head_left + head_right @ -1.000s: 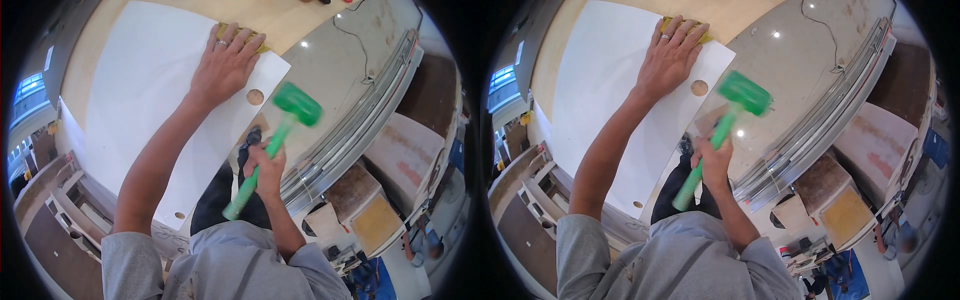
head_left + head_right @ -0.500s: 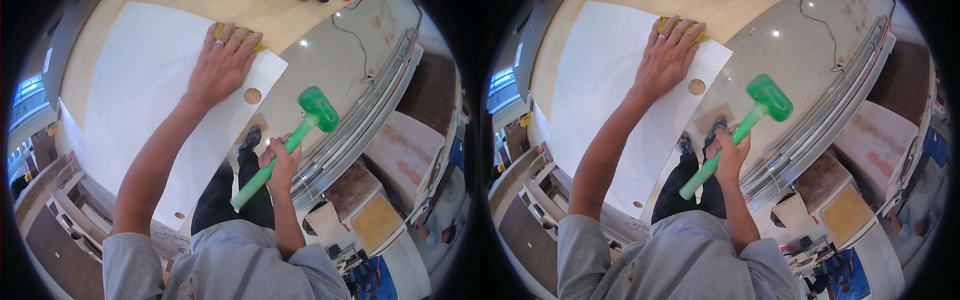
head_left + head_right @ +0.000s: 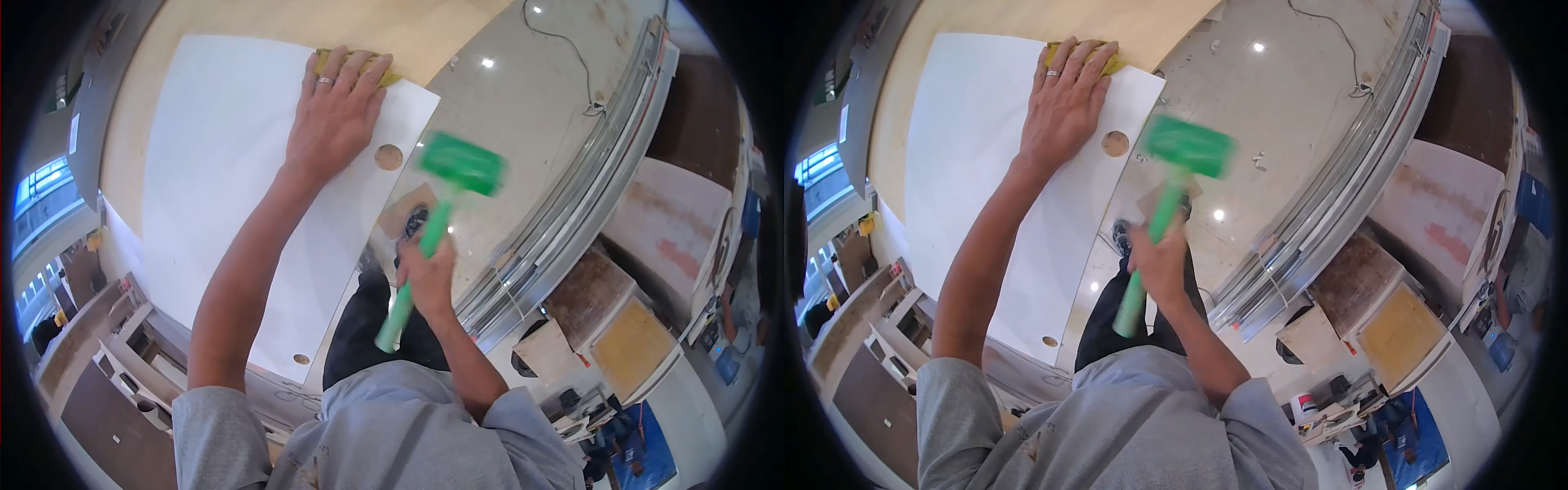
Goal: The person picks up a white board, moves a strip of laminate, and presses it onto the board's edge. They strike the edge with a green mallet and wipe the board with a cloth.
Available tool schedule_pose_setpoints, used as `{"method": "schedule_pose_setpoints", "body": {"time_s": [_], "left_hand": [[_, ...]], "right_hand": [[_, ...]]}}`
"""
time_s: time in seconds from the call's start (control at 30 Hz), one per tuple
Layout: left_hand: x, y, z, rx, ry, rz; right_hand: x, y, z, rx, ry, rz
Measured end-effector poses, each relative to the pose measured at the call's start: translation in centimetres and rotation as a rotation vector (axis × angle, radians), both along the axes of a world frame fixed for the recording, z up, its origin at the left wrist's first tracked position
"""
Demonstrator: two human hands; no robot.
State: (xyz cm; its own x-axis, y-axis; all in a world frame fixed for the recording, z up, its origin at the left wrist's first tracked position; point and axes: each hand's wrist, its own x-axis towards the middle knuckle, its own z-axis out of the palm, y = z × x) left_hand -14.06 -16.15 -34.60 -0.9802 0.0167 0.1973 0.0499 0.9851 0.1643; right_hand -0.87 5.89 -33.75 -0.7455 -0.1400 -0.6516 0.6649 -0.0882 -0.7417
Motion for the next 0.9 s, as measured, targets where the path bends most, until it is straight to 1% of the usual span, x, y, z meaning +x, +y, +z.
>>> {"method": "schedule_pose_setpoints", "body": {"time_s": [0.1,0.13,0.23,0.27,0.37,0.4,0.5,0.53,0.63,0.67,0.73,0.8,0.9], "left_hand": [[-0.2,0.1,-0.1,0.003,0.005,-0.01],[-0.1,0.1,-0.1,0.007,0.003,-0.012],[-0.1,0.2,0.2,0.017,0.006,-0.025],[-0.1,0.2,0.1,0.016,0.006,-0.026],[-0.1,0.3,0.0,0.007,0.002,-0.026],[0.0,0.2,0.0,-0.005,-0.007,-0.024],[-0.2,-0.2,0.1,-0.019,-0.005,-0.024],[-0.1,-0.1,0.1,-0.012,-0.004,-0.028],[-0.1,0.1,0.2,-0.004,-0.005,-0.02],[-0.2,0.0,0.1,-0.013,-0.006,-0.019],[-0.2,-0.1,-0.1,-0.025,-0.004,-0.021],[0.1,0.2,0.1,-0.029,-0.017,-0.021],[-0.1,0.1,0.3,-0.035,-0.009,-0.024]], "right_hand": [[1.3,1.4,0.7,0.024,-0.023,0.061],[1.2,1.4,0.5,0.059,-0.021,0.004],[1.7,0.0,-0.2,-0.163,-0.015,-0.345],[2.2,-0.3,-0.4,-0.186,-0.092,-0.324],[3.9,-0.3,0.5,-0.109,-0.072,0.037],[4.5,0.2,0.6,-0.073,-0.125,0.057],[3.9,2.0,-0.2,0.081,-0.106,0.095],[3.9,1.7,-0.4,0.021,-0.078,-0.067],[2.6,-0.7,-0.1,-0.106,-0.066,-0.387],[3.4,-1.0,-0.4,-0.113,-0.072,-0.304],[5.6,0.0,-2.3,0.03,0.066,-0.009],[4.8,1.4,-0.3,0.084,0.011,0.123],[2.6,2.5,-1.2,-0.054,-0.069,-0.047]]}}
